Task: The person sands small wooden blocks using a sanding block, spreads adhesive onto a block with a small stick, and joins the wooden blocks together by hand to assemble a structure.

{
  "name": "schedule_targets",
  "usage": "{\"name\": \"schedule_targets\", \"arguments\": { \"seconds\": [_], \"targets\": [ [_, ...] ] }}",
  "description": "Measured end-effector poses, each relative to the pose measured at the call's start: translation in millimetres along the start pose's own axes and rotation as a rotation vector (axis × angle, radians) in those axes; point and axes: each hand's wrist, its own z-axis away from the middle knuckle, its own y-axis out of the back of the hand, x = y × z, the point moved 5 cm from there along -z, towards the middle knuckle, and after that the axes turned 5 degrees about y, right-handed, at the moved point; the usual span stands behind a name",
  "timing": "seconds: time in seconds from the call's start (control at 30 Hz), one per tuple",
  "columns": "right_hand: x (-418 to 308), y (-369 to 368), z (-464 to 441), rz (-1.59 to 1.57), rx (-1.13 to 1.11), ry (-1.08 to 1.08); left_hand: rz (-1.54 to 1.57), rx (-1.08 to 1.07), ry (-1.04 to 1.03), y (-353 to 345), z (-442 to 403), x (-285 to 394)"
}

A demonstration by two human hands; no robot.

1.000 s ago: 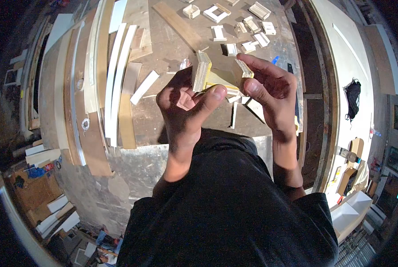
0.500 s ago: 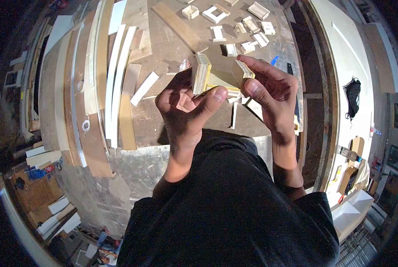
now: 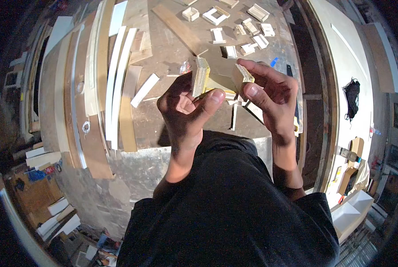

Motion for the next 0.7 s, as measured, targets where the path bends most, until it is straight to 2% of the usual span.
{"name": "schedule_targets", "arguments": {
  "seconds": [0.27,0.43,0.7],
  "targets": [
    [1.7,-2.1,2.7,0.054,-0.025,-0.007,0.004,0.019,-0.004,-1.1,2.3,1.6],
    [7.7,-0.1,5.5,-0.082,0.067,0.001,0.028,0.043,-0.013,-3.4,2.6,-1.1],
    [9.8,-2.4,14.5,-0.147,0.098,-0.023,0.044,0.046,-0.03,-1.8,5.3,-1.8]
  ]
}}
